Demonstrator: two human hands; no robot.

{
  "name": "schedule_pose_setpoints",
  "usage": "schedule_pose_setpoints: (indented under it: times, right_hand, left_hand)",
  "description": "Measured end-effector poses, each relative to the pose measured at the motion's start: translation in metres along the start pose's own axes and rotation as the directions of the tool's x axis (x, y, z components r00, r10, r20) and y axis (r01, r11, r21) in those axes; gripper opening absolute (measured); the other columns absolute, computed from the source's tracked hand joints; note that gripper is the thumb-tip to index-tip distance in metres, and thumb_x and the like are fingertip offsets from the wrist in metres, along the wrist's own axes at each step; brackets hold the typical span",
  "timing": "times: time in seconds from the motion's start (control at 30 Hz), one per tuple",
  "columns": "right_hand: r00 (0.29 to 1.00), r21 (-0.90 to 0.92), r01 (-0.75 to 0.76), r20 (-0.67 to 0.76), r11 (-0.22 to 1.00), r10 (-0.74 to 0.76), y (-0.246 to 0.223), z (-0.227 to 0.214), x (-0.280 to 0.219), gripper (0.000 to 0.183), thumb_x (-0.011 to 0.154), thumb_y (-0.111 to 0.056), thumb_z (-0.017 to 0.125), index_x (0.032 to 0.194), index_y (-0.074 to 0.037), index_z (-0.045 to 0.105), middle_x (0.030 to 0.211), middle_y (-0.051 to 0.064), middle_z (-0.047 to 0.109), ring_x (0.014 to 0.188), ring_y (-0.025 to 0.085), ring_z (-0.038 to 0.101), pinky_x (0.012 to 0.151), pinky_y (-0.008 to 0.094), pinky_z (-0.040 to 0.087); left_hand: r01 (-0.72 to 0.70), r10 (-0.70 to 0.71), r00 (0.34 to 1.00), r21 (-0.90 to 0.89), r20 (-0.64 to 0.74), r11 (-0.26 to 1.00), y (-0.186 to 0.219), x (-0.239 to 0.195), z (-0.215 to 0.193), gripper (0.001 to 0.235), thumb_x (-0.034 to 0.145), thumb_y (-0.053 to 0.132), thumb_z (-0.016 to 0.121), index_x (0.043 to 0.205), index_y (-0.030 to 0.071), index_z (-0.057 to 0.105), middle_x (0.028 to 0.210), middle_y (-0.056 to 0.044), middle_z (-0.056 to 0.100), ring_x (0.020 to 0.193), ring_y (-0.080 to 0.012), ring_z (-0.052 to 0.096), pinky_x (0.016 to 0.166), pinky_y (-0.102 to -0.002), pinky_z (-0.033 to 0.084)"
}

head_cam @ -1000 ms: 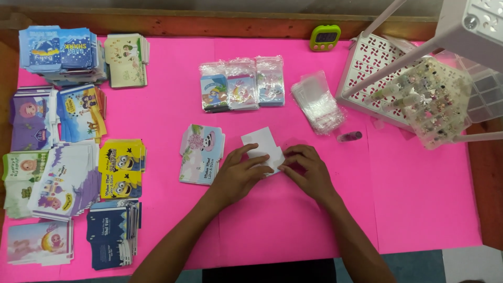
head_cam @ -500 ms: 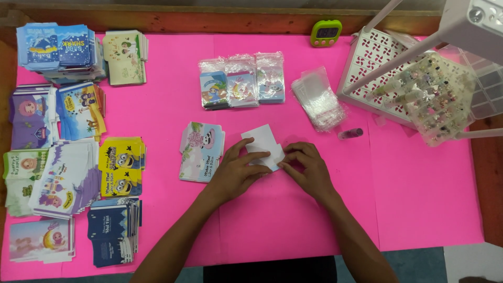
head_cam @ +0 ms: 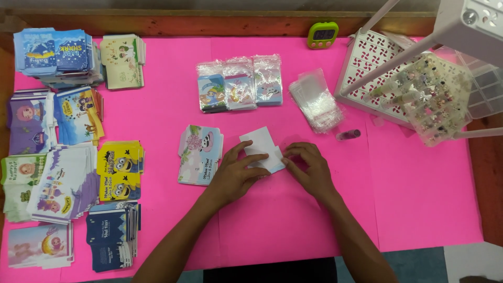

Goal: Packaging small handcrafted items by folding paper notes, writing on them, and placing them into plastic sleeves.

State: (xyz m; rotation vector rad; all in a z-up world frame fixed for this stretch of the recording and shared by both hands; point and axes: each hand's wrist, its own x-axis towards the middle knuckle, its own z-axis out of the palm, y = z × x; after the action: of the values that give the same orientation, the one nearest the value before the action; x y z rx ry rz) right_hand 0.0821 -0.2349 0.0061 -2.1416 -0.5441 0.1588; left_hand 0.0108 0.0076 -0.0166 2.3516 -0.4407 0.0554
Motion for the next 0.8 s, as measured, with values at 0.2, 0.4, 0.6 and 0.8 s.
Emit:
schedule_pose_setpoints:
  times: [0.2,0.4,0.6,0.8]
  right_hand:
    - [0.999,-0.036,0.028,0.038,0.999,-0.027,0.004,0.001,-0.001,0.023,0.086,-0.018,0.083,0.106,-0.012,0.076,0.114,0.007,0.072,0.121,0.033,0.061,0.103,0.05,0.049]
    - [0.998,-0.081,0.049,0.053,0.996,-0.045,0.011,0.003,-0.001,0.022,0.087,-0.019,0.082,0.107,-0.012,0.075,0.116,0.007,0.07,0.124,0.032,0.059,0.106,0.05,0.047]
    - [0.997,-0.115,0.06,0.064,0.992,-0.053,0.013,0.004,-0.002,0.021,0.089,-0.02,0.08,0.108,-0.011,0.074,0.117,0.007,0.069,0.125,0.033,0.058,0.107,0.05,0.047]
    - [0.997,-0.08,0.007,0.08,0.997,-0.001,0.0,0.003,-0.001,0.035,0.084,-0.027,0.085,0.114,-0.014,0.073,0.12,0.007,0.067,0.127,0.033,0.056,0.111,0.052,0.043]
  left_hand:
    - [-0.004,0.004,1.0,0.003,-0.007,1.0,0.0,-0.001,0.001,0.016,0.096,0.027,0.07,0.109,0.032,0.078,0.137,0.008,0.066,0.147,-0.0351,0.037,0.117,-0.058,0.034]
    - [0.013,-0.013,1.0,0.04,0.02,0.999,0.005,-0.001,0.0,0.019,0.095,0.025,0.07,0.108,0.035,0.079,0.137,0.007,0.065,0.148,-0.0354,0.035,0.117,-0.059,0.034]
    - [0.019,-0.02,1.0,0.047,0.015,0.999,0.007,0.001,-0.004,0.016,0.095,0.027,0.07,0.107,0.033,0.079,0.137,0.007,0.065,0.147,-0.036,0.035,0.116,-0.06,0.033]
    - [0.056,-0.057,0.997,0.025,0.052,0.998,0.011,0.003,-0.009,0.017,0.096,0.026,0.069,0.107,0.033,0.08,0.137,0.007,0.064,0.147,-0.0374,0.035,0.118,-0.062,0.029]
